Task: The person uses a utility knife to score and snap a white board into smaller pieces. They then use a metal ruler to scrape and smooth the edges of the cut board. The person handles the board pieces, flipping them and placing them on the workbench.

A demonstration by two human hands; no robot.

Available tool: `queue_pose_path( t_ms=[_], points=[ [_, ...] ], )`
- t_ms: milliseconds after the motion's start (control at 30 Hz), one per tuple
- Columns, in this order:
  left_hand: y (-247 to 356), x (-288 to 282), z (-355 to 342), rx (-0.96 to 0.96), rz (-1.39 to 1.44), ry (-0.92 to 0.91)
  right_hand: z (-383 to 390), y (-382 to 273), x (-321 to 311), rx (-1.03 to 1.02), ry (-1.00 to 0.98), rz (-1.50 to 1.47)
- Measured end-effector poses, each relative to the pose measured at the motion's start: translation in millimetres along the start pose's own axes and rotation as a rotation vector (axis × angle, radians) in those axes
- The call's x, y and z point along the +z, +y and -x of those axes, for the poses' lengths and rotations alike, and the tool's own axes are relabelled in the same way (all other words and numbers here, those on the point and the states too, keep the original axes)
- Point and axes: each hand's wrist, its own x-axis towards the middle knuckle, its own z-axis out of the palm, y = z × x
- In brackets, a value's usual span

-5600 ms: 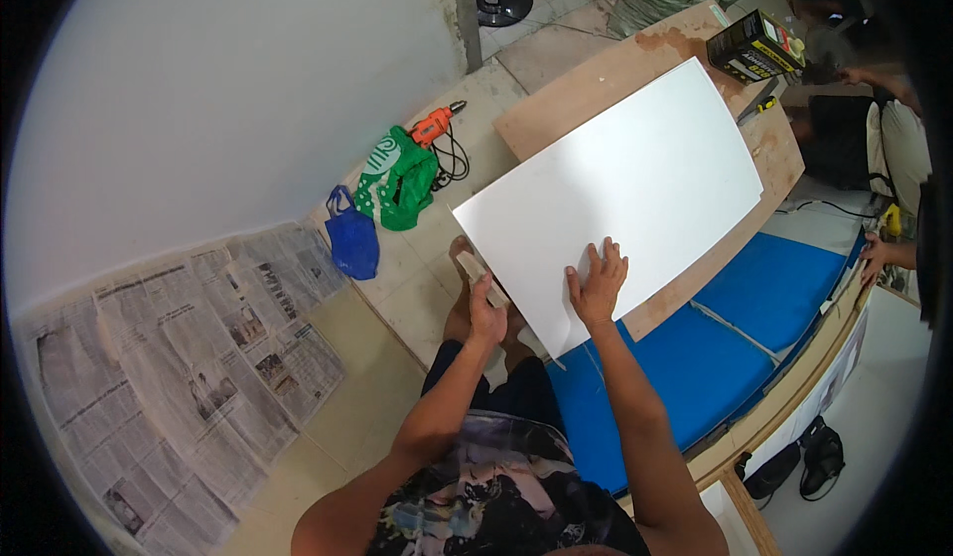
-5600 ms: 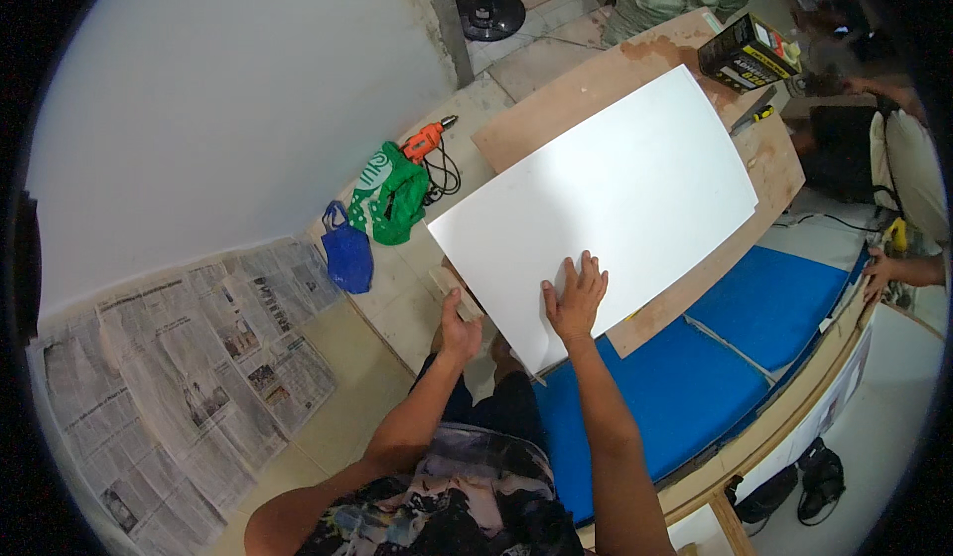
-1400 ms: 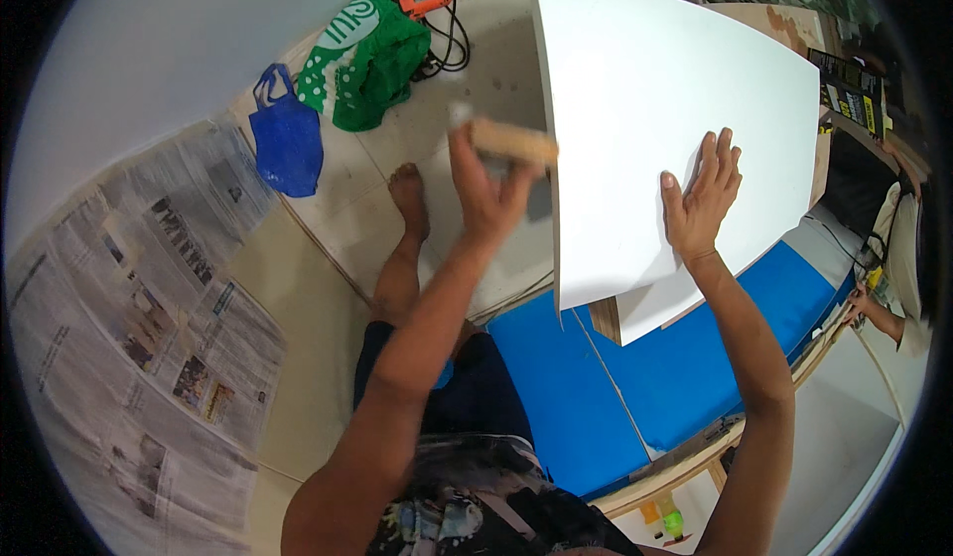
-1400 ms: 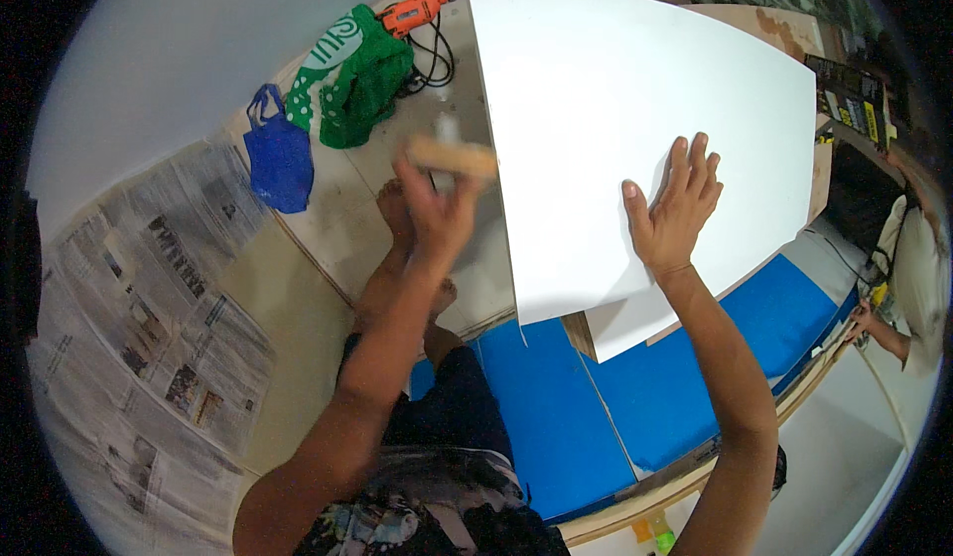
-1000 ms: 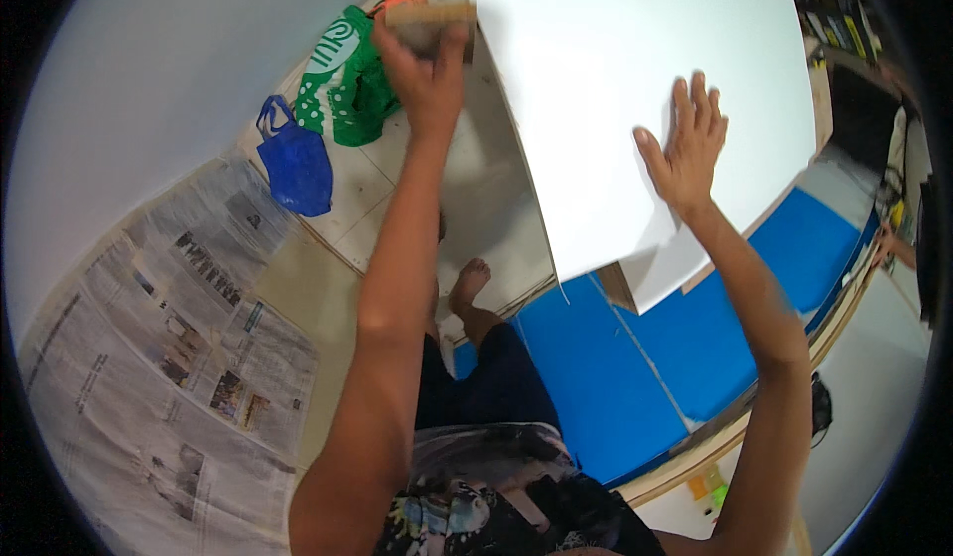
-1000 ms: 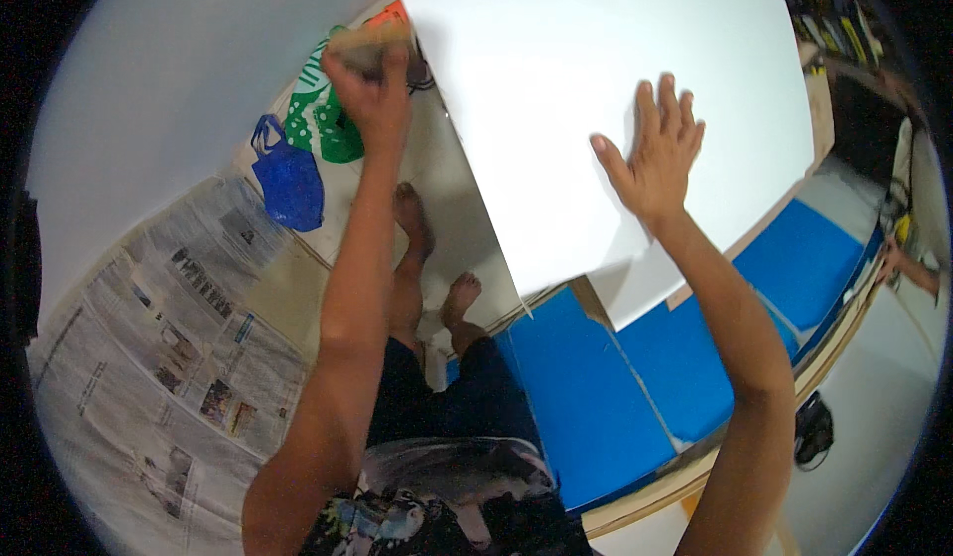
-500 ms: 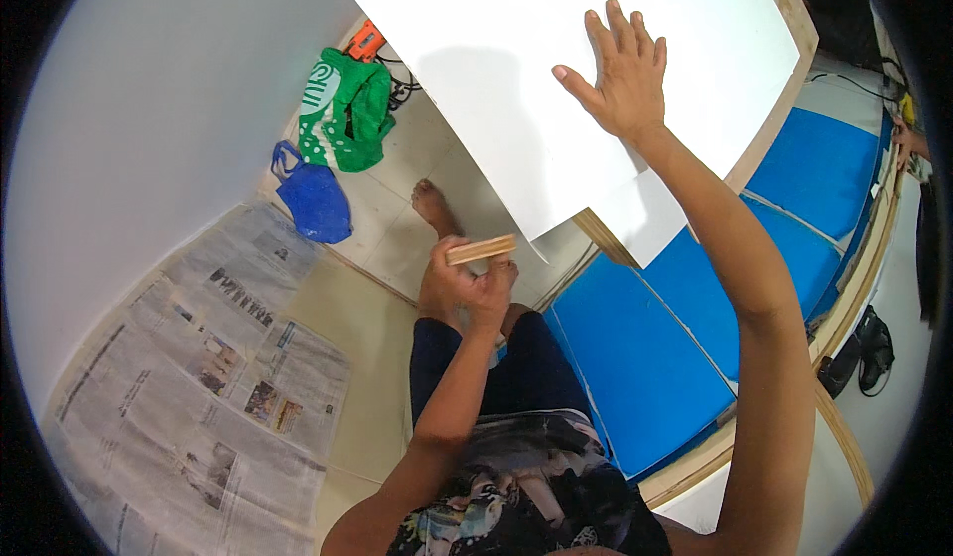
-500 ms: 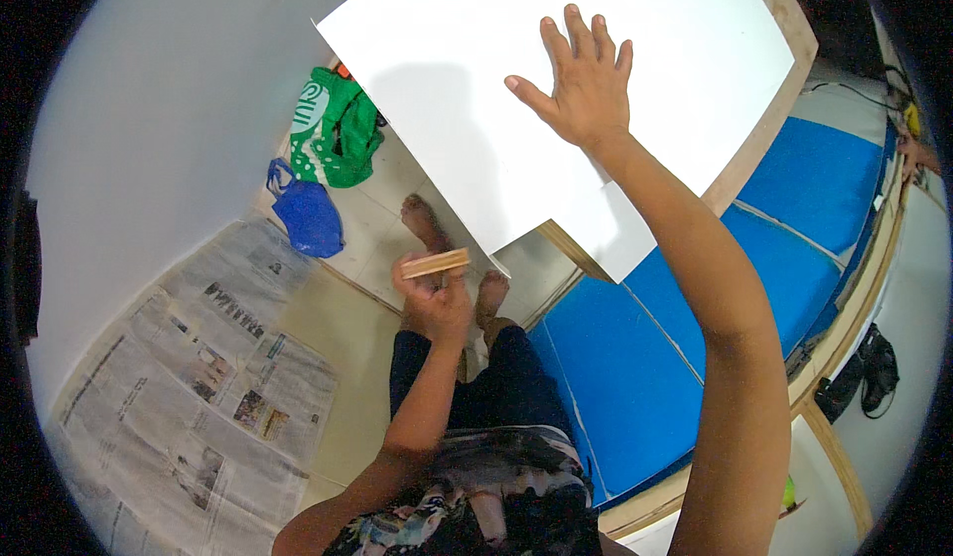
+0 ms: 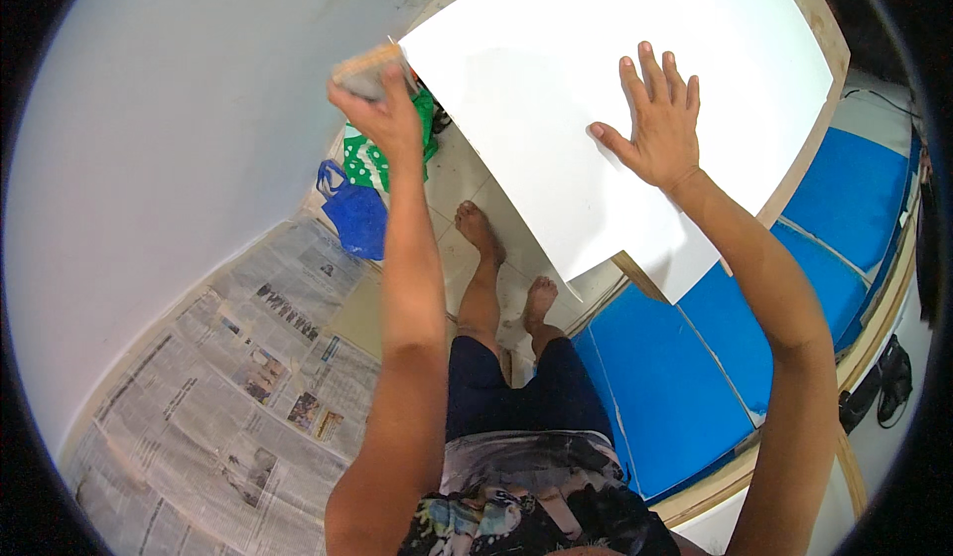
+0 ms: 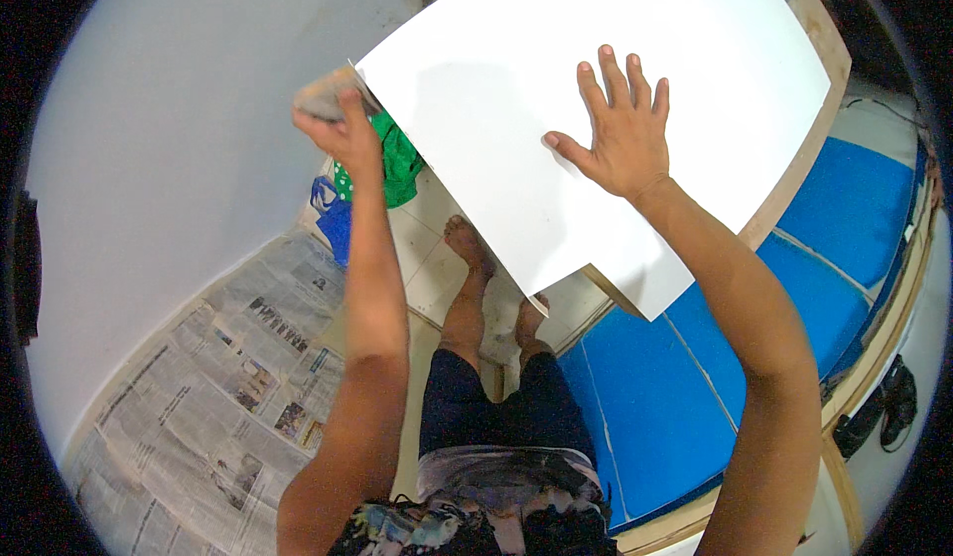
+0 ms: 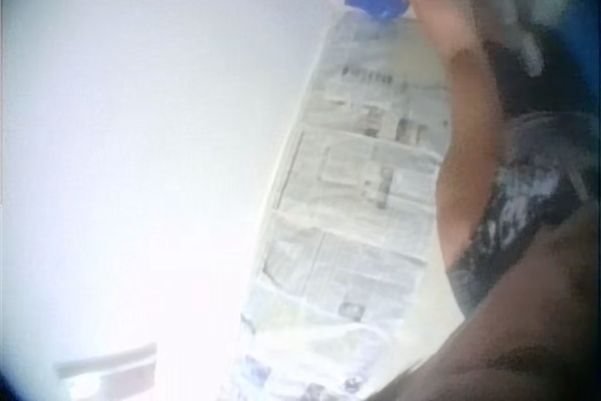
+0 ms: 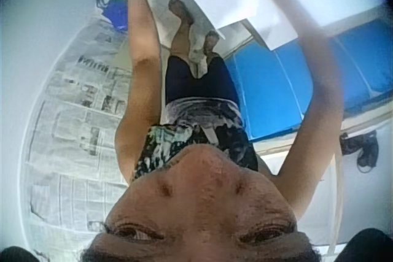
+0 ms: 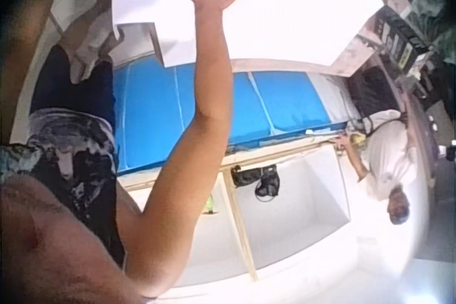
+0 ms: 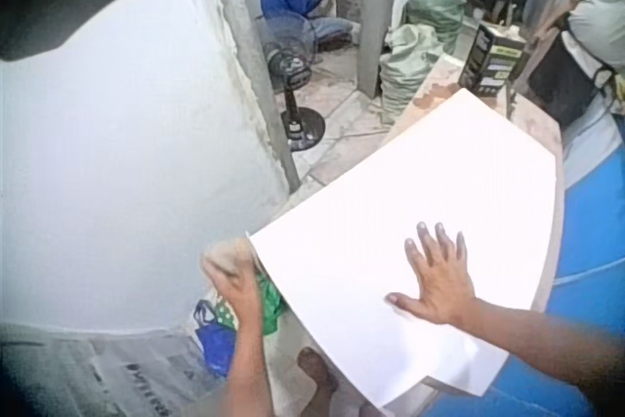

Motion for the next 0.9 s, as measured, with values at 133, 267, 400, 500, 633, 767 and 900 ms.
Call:
queue_pose_path(
  t_ms=[133,267,400,500,633,767,900],
  points=[
    [7.9,11.2,-27.1,0.017,0.003,0.001,0.2,3.1,6.8,0.006,0.020,0.014],
    [25.0,-6.3,37.3,-0.051,-0.075,-0.019,2.6,1.8,12.0,0.030,0.072,0.026],
    [65.2,-39.0,162.9,-0.188,-0.036,-0.088,4.7,2.6,20.1,0.084,0.141,-0.012],
    [113.2,-57.4,249.0,-0.444,0.067,-0.066,4.2,-3.0,12.9,0.120,0.142,-0.059],
    [141.0,-111.9,322.4,-0.308,-0.261,-0.893,2.8,-2.5,11.7,0.132,0.129,-0.022],
    [157.6,-133.7,283.4,-0.445,-0.224,-0.436,0.3,2.8,-3.9,0.119,0.103,-0.073],
    [175.1,-71.9,81.6,-0.256,-0.171,-0.367,2.5,7.0,-10.2,0.139,0.058,-0.241]
  ],
)
